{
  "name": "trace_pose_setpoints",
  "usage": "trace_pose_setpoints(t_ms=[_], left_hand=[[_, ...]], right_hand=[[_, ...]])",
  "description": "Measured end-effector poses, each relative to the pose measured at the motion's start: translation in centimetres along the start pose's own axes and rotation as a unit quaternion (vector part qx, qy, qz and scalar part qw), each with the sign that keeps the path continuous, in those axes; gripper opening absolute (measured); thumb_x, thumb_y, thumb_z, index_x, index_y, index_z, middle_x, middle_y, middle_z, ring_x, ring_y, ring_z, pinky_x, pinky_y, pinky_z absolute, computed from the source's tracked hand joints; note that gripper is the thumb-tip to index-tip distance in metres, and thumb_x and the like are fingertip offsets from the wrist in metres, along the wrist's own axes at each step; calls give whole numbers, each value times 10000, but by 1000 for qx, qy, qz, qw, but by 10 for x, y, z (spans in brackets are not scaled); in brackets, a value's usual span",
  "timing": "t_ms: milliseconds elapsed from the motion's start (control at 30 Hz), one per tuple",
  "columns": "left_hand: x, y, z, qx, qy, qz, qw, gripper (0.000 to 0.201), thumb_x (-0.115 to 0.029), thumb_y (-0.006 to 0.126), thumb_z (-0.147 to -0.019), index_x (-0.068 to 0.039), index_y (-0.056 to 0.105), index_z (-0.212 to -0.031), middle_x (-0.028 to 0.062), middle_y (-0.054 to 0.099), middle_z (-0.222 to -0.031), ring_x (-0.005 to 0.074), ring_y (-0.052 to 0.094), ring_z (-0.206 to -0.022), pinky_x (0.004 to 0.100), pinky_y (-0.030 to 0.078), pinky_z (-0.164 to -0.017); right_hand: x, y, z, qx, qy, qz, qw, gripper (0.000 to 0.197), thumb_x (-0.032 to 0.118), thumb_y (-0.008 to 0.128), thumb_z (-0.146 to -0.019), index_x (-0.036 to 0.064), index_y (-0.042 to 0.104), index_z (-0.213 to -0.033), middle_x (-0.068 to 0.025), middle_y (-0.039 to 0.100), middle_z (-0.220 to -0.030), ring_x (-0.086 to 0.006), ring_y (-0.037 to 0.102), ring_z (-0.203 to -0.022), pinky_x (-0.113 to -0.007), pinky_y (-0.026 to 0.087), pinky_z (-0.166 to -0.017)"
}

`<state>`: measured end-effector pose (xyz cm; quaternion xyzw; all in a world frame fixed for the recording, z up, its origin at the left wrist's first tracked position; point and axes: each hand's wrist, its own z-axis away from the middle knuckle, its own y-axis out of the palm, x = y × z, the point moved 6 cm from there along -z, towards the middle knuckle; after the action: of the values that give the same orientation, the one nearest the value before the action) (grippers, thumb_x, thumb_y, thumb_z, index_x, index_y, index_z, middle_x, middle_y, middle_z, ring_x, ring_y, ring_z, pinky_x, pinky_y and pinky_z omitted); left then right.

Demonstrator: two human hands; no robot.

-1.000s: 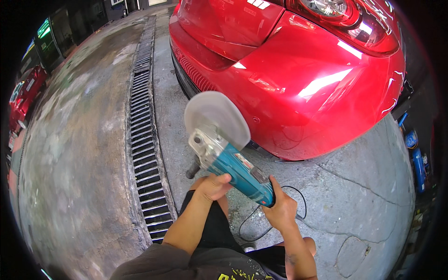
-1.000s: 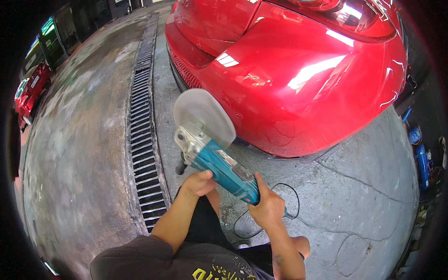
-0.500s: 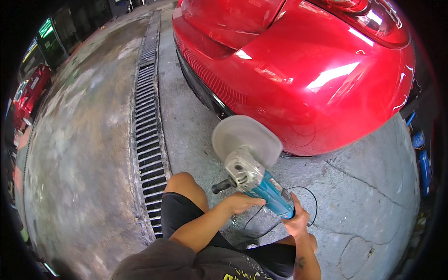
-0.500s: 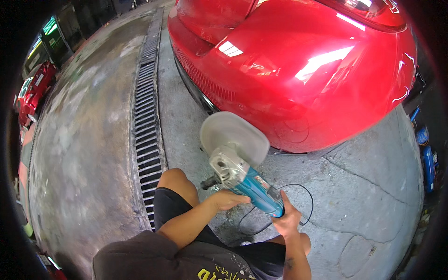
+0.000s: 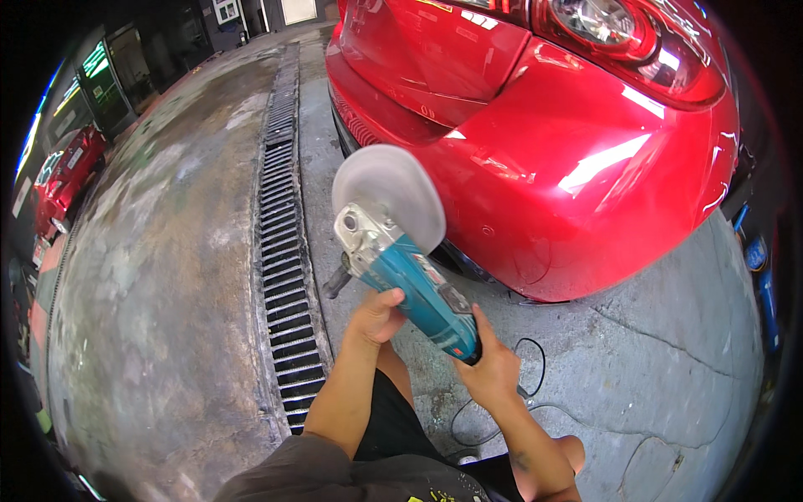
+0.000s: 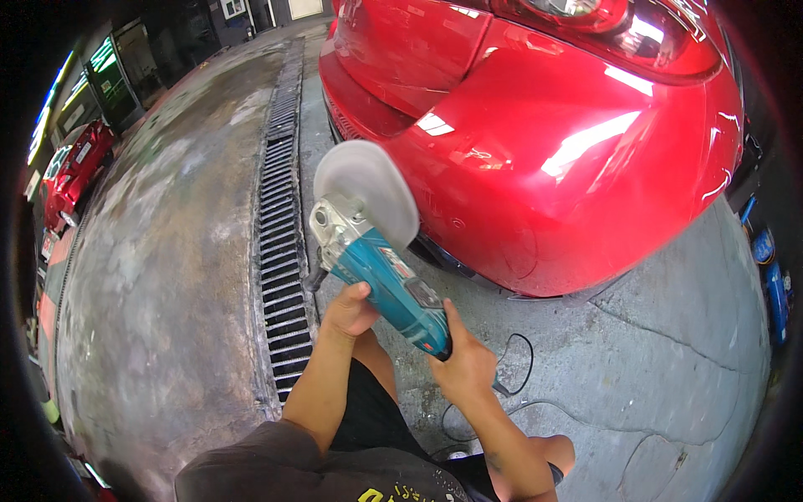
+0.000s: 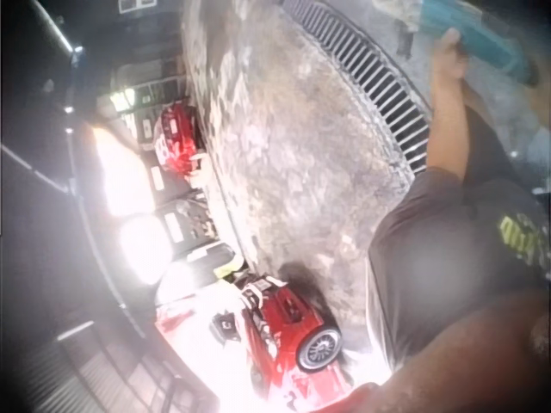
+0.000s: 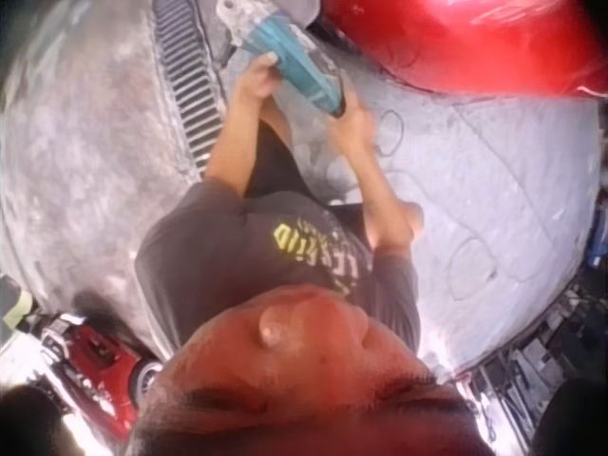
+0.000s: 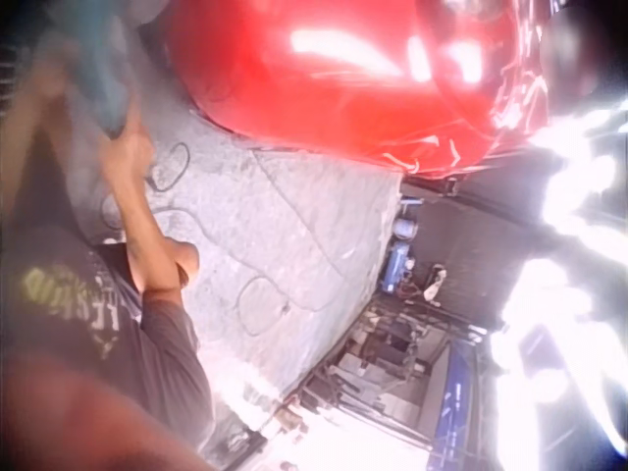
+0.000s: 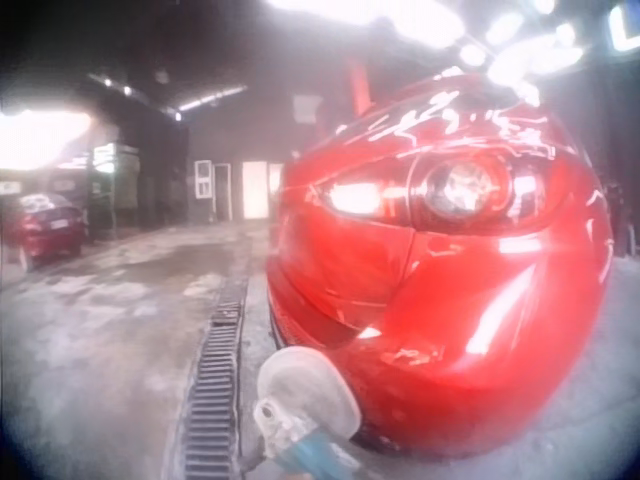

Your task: The person applies a white polishing compound to the rear bumper and trunk of a red car using a bottle. They then use a teal electric polisher with a white pad to buff the treated areas, moving the tool in circular motions across the surface.

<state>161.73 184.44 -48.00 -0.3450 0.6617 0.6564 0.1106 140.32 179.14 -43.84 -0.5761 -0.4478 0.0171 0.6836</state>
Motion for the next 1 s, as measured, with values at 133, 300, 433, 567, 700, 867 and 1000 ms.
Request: trace_pose_setpoints(t_ms=[133,300,433,567,700,867,1000], left_hand=[[37,8,3,60,-60,-45,995,797,-177,924,-801,-50,544,-1491,125,678,-1393,289,641,-1313,482,503,-1138],[82,44,7,109,-131,-157,973,829,-95,917,-798,-8,519,-1520,137,664,-1432,289,615,-1360,480,480,-1170],[59,54,6,124,-105,-44,986,848,-32,915,-773,-8,520,-1523,144,616,-1495,289,606,-1374,476,462,-1193],[54,43,6,53,-90,-75,992,819,-9,930,-750,-28,568,-1485,111,664,-1427,260,628,-1339,454,480,-1176],[96,45,9,66,-106,-226,966,795,-93,941,-793,-34,563,-1490,99,657,-1432,241,631,-1315,437,497,-1156],[176,110,-3,92,-175,-392,898,717,-268,960,-804,-54,653,-1415,81,696,-1390,204,639,-1276,383,494,-1132],[212,117,-10,79,-185,-455,868,745,-339,956,-807,-78,651,-1435,92,672,-1446,221,627,-1306,384,476,-1138]], right_hand=[[-36,-18,34,-100,-7,17,995,1018,143,882,-732,164,424,-1641,-241,765,-1092,-435,762,-961,-481,602,-845],[-81,-19,72,-168,5,-32,985,1074,94,872,-705,165,385,-1659,-241,761,-1112,-447,757,-974,-494,605,-866],[-77,-11,57,-125,-2,-34,992,1042,79,860,-688,151,431,-1636,-238,760,-1107,-451,750,-980,-488,601,-869],[-85,0,36,-118,-41,-37,991,961,65,851,-685,97,504,-1580,-252,748,-1108,-476,735,-987,-491,593,-885],[-128,16,40,-207,-8,-119,971,847,50,815,-741,105,546,-1542,-229,750,-1158,-417,743,-1066,-462,584,-934],[-212,32,49,-216,-60,-214,951,710,19,752,-840,23,497,-1502,-149,722,-1265,-266,693,-1149,-399,538,-1032],[-266,51,48,-139,5,-366,920,657,-4,749,-855,2,510,-1468,-154,688,-1313,-274,664,-1202,-405,519,-1068]])
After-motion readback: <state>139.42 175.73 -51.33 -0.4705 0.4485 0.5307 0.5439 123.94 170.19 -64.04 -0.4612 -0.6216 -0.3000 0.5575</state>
